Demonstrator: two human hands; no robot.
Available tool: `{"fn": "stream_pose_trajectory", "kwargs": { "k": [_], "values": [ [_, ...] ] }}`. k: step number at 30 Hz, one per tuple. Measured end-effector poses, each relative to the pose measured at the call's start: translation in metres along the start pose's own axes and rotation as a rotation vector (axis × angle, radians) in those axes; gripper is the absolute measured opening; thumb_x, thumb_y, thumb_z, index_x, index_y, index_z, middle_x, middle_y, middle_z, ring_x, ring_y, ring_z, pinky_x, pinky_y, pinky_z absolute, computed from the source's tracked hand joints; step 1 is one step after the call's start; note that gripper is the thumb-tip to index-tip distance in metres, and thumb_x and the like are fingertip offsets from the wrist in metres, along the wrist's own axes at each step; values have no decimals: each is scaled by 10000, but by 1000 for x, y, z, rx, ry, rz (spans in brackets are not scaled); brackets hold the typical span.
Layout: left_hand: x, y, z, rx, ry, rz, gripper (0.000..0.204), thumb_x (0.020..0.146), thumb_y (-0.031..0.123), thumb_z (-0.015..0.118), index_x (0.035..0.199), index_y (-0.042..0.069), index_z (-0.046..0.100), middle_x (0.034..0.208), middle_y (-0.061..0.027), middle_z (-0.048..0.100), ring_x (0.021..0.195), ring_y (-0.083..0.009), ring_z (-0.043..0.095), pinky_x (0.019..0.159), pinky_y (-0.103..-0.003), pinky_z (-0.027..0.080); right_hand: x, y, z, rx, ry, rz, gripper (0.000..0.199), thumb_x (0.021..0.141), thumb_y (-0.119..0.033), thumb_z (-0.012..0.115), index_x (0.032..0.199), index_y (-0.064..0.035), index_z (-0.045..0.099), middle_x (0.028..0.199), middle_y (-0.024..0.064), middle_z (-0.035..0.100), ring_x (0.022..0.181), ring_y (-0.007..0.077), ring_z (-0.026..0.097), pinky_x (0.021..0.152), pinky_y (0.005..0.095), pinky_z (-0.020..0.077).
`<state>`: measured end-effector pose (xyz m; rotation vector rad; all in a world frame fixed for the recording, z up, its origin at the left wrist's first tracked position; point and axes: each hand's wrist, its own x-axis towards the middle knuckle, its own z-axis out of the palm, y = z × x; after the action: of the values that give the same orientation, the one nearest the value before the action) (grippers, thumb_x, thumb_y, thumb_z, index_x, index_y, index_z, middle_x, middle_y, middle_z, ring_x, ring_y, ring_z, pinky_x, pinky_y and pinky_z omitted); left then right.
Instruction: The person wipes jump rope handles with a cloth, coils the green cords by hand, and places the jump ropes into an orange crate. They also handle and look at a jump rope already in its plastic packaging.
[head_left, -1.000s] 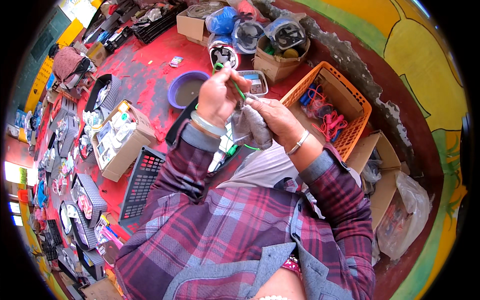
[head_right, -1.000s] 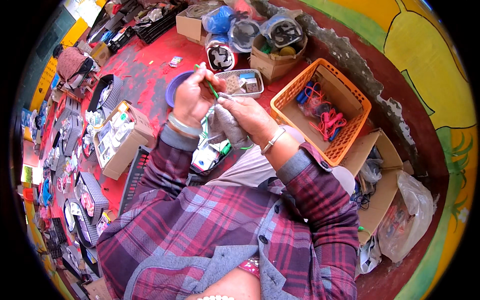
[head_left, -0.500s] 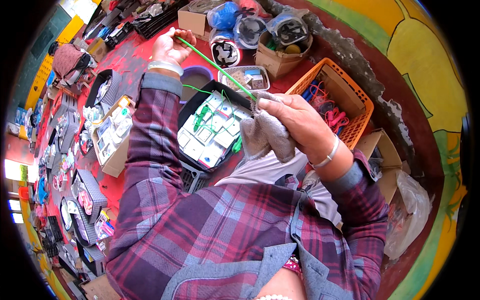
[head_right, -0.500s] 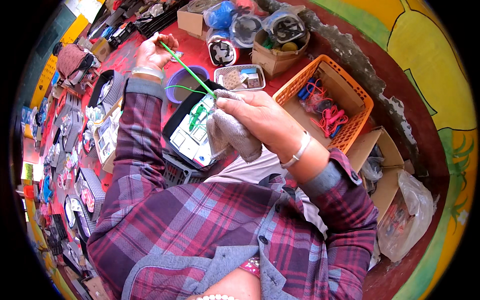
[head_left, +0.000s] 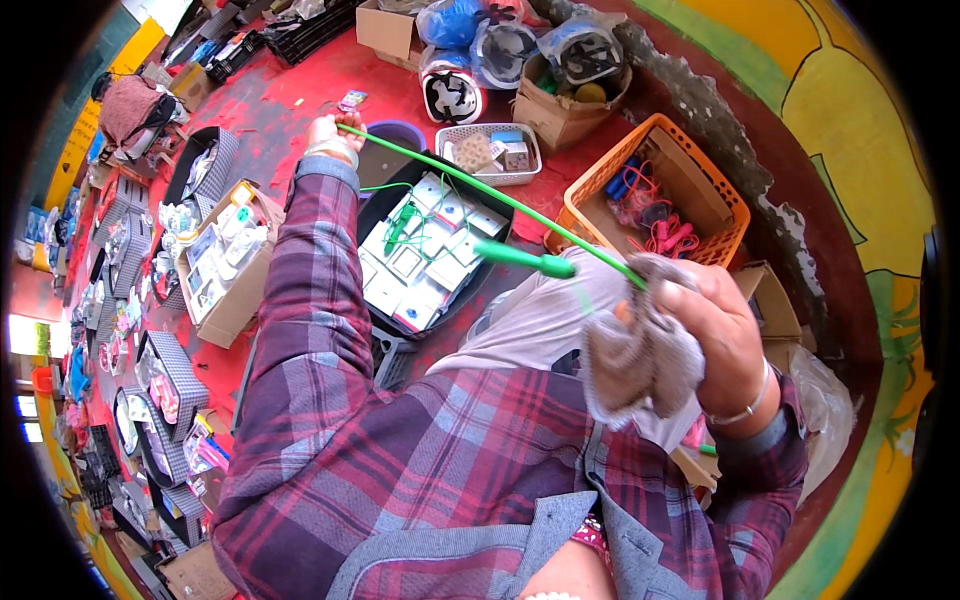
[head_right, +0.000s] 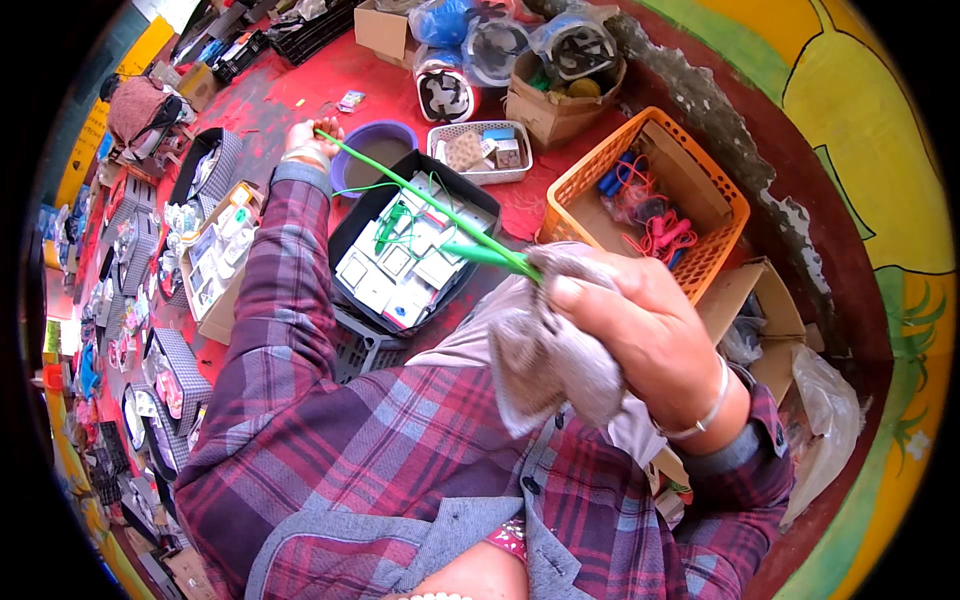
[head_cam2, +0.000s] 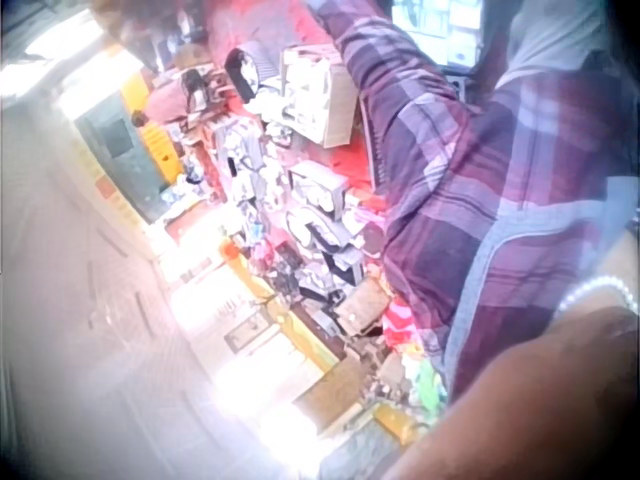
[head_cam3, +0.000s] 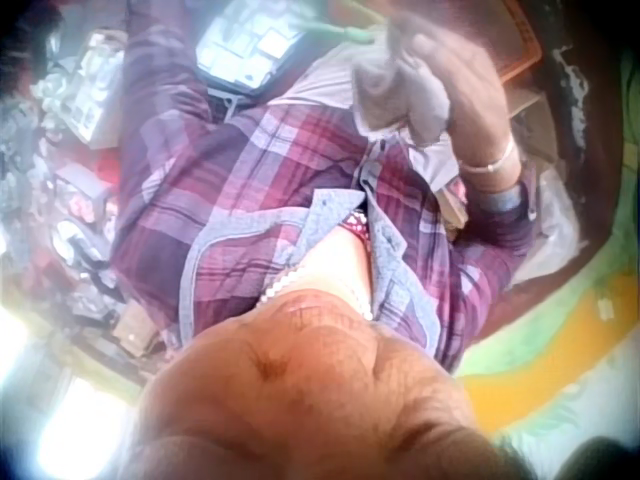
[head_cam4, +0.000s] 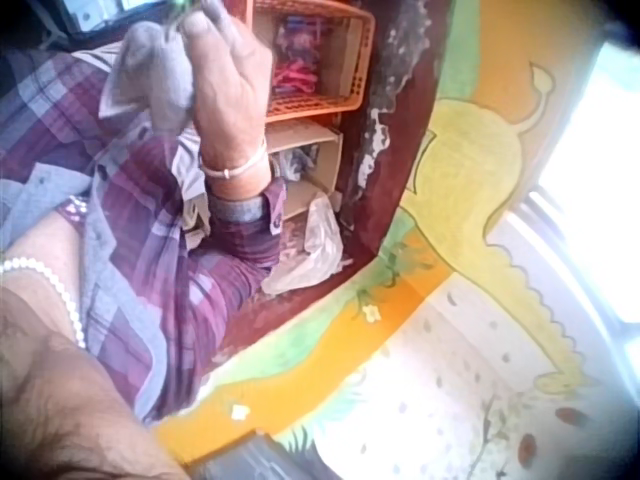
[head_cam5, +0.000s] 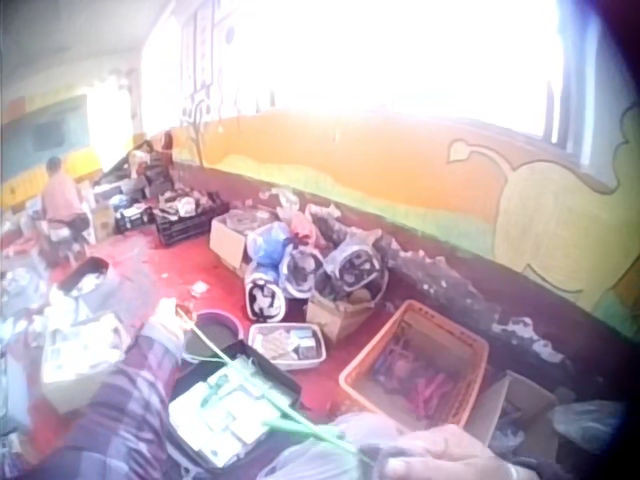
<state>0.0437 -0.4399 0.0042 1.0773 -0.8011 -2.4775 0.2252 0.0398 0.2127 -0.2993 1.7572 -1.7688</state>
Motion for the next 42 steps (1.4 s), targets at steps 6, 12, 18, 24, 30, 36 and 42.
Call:
{"fn": "stream_pose_trajectory", "kwargs": {
  "k": [6, 12, 18, 24, 30, 36, 42],
  "values": [
    [34, -36, -66, 56, 158, -6, 333, 946, 285, 315, 747, 81, 486, 651, -47, 583, 641, -209, 591, 699, -425, 450, -18, 1, -22, 166, -34, -150, 285, 854, -203, 537, 956, 57, 593, 817, 63, 617, 728, 111, 559, 669, 237, 436],
    [15, -102, -87, 124, -270, -361, 767, 915, 591, 183, 1072, -96, 487, 1023, -262, 576, 894, -347, 571, 802, -455, 450, 7, 5, -27, 238, 101, -285, 283, 900, -233, 509, 1011, 14, 593, 831, 37, 614, 743, 98, 572, 674, 231, 448],
    [-148, -157, -7, 399, -702, -567, 836, 896, 629, 234, 1195, -123, 446, 1127, -270, 556, 1054, -352, 561, 924, -414, 434, 37, 26, -32, 510, 229, -226, 245, 917, -245, 518, 997, -25, 592, 852, 29, 613, 750, 105, 583, 673, 248, 466],
    [-286, -151, 48, 317, -1060, -422, 612, 965, 463, 302, 1116, -77, 548, 1055, -155, 613, 1004, -213, 568, 933, -330, 410, 67, 68, -5, 135, 138, -245, 277, 957, -240, 450, 1063, -17, 577, 928, 14, 605, 804, 83, 564, 722, 228, 453],
    [-297, -149, 53, 308, -947, -260, 335, 962, 245, 413, 1041, -56, 536, 1003, -157, 597, 938, -225, 587, 856, -341, 468, 74, 85, 9, 338, -29, -194, 296, 945, -266, 493, 1000, 3, 602, 829, -12, 586, 725, 51, 528, 623, 208, 439],
    [-293, -163, 52, 78, -928, -151, 196, 916, 148, 497, 818, -5, 571, 845, -134, 607, 880, -244, 577, 865, -367, 432, 73, 95, 9, 143, 39, -336, 268, 923, -248, 519, 927, -1, 621, 759, 3, 589, 695, 63, 524, 600, 227, 436],
    [-295, -151, 59, 15, -886, -215, 192, 917, 143, 498, 792, 10, 558, 814, -90, 586, 865, -212, 569, 880, -369, 433, 53, 91, -3, -154, 58, -396, 248, 875, -242, 536, 893, -10, 624, 733, 128, 621, 672, 173, 582, 624, 313, 449]
  ]
}}
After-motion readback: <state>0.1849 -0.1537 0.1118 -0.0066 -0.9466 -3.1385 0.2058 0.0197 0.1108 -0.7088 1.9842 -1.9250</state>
